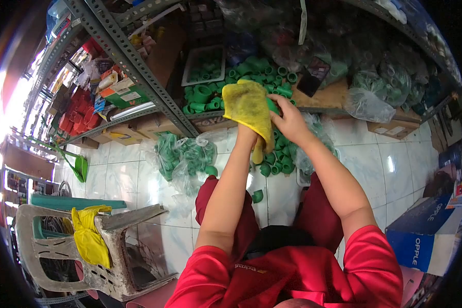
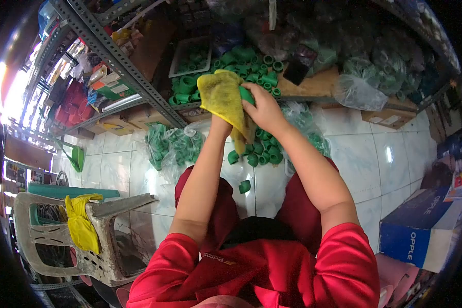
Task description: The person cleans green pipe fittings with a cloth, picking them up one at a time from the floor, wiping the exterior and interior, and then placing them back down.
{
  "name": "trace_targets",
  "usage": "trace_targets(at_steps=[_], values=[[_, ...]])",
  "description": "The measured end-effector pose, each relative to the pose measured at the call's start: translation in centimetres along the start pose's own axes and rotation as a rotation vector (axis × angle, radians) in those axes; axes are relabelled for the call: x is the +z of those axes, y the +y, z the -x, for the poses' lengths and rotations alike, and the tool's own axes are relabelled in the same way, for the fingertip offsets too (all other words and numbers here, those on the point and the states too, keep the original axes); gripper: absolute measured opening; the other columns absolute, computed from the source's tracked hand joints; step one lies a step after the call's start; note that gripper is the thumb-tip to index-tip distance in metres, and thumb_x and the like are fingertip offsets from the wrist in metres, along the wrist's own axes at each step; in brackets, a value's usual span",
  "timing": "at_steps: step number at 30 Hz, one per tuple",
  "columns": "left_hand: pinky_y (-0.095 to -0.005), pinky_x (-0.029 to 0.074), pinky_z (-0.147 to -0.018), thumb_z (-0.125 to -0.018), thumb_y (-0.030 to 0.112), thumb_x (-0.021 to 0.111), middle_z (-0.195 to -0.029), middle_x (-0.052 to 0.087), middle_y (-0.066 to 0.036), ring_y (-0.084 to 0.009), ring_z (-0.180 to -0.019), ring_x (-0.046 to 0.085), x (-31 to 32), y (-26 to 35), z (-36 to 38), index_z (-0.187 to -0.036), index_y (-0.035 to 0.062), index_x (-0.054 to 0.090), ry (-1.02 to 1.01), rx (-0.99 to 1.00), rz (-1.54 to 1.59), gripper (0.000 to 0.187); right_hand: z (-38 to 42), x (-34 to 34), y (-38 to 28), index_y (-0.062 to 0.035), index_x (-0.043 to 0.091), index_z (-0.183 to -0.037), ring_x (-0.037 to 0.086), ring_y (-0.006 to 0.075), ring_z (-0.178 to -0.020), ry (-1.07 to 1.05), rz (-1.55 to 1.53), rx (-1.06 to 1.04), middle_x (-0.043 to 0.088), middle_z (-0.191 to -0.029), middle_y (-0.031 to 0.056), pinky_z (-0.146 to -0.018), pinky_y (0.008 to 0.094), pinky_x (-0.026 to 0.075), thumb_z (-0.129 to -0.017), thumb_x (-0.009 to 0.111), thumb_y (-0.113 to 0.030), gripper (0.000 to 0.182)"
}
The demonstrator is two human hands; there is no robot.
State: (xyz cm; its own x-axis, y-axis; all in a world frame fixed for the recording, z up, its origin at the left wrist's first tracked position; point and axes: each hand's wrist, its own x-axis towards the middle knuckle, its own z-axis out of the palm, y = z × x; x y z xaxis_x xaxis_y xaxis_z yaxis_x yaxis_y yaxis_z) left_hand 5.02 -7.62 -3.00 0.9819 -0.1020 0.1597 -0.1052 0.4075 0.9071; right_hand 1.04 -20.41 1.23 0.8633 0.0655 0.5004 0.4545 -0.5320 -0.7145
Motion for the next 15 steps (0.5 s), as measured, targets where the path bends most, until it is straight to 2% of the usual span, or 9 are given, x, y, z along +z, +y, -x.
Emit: trace_targets(at_steps=[1,3,5,8,10,11,13,14,15], values=[[-0.029,0.044,-0.074,-0.083,0.015,0.05,-0.104,0.051,-0.005,-0.015,-0.089,0.051,0.1,-0.1,0.1,-0.11,0.0056,0.046,-0.018,0.248,-0.386,0.029,0.1,-0.1,-0.5,-0.002,0.045,-0.11,0.051,0.0249,-0.094,0.0,0.0,0.002,0.052,-0.101,0.0138,-0.081,0.0323,0.04,-0.076,0.058,-0.014,0.039],[-0.0319,0.045,-0.072,-0.082,0.016,0.052,-0.102,0.051,-0.006,-0.0152,-0.088,0.051,0.0,-0.1,-0.2,-0.109,0.0051,0.046,0.022,0.291,-0.359,0.03,0.1,-0.5,-1.3,-0.0024,0.045,-0.11,0.048,0.0322,-0.098,-0.049,0.12,-0.134,0.051,-0.103,0.0166,-0.084,0.0368,0.038,-0.074,0.057,-0.014,0.04],[-0.0318,0.047,-0.071,-0.082,0.016,0.052,-0.1,0.053,-0.007,-0.0175,-0.086,0.054,0.0,1.2,-0.4,-0.108,0.0043,0.048,-0.026,-0.167,0.286,0.029,0.0,-1.1,-1.6,-0.0025,0.045,-0.11,0.047,0.0312,-0.098,-0.048,0.129,-0.168,0.051,-0.102,0.0156,-0.083,0.0353,0.038,-0.074,0.058,-0.015,0.041],[-0.0311,0.048,-0.068,-0.084,0.018,0.049,-0.097,0.055,-0.008,-0.0182,-0.084,0.055,-1.2,1.6,-0.8,-0.107,0.0031,0.048,-0.1,-0.329,0.403,0.027,-0.2,-2.0,-1.6,-0.0026,0.045,-0.11,0.051,0.0247,-0.094,-0.204,0.073,-0.183,0.053,-0.101,0.0121,-0.081,0.0324,0.039,-0.073,0.06,-0.016,0.042],[-0.0312,0.048,-0.068,-0.085,0.019,0.047,-0.097,0.055,-0.009,-0.0183,-0.083,0.055,-1.2,1.4,-0.7,-0.106,0.0029,0.048,-0.138,-0.4,0.427,0.026,-0.1,-1.8,-1.0,-0.0028,0.045,-0.111,0.048,0.0133,-0.088,-0.303,-0.253,0.167,0.052,-0.102,0.0049,-0.078,0.0278,0.04,-0.077,0.059,-0.018,0.04],[-0.0303,0.047,-0.07,-0.083,0.019,0.051,-0.095,0.054,-0.007,-0.0183,-0.084,0.054,-0.8,0.9,-0.6,-0.106,0.0035,0.048,-0.116,-0.334,0.46,0.028,-0.1,-1.6,-0.7,-0.0028,0.045,-0.111,0.048,0.0133,-0.088,-0.3,-0.252,0.166,0.052,-0.102,0.0049,-0.078,0.0278,0.04,-0.077,0.059,-0.018,0.04],[-0.0294,0.045,-0.072,-0.081,0.019,0.055,-0.093,0.053,-0.006,-0.0182,-0.086,0.053,0.1,0.2,-0.2,-0.106,0.0042,0.047,-0.093,-0.265,0.496,0.03,-0.2,-0.7,-0.1,-0.0035,0.048,-0.106,0.046,0.0072,-0.078,-0.117,-0.492,0.364,0.051,-0.095,0.0015,-0.067,0.023,0.042,-0.081,0.055,-0.02,0.032],[-0.0302,0.044,-0.074,-0.078,0.019,0.058,-0.093,0.053,-0.006,-0.0195,-0.089,0.052,0.4,-0.1,0.2,-0.106,0.0042,0.048,-0.116,0.21,-0.201,0.034,-0.3,0.0,-0.1,-0.0038,0.047,-0.104,0.048,0.0076,-0.072,0.017,-0.576,0.508,0.052,-0.089,0.0022,-0.06,0.0212,0.043,-0.084,0.05,-0.027,0.031],[-0.0311,0.042,-0.076,-0.075,0.019,0.062,-0.094,0.053,-0.006,-0.0207,-0.092,0.05,0.7,-0.3,0.6,-0.106,0.0042,0.048,-0.125,0.678,-0.905,0.038,-0.3,-0.1,0.0,-0.0038,0.047,-0.104,0.048,0.0076,-0.072,0.016,-0.578,0.506,0.052,-0.089,0.0022,-0.06,0.0212,0.043,-0.084,0.05,-0.027,0.031]])
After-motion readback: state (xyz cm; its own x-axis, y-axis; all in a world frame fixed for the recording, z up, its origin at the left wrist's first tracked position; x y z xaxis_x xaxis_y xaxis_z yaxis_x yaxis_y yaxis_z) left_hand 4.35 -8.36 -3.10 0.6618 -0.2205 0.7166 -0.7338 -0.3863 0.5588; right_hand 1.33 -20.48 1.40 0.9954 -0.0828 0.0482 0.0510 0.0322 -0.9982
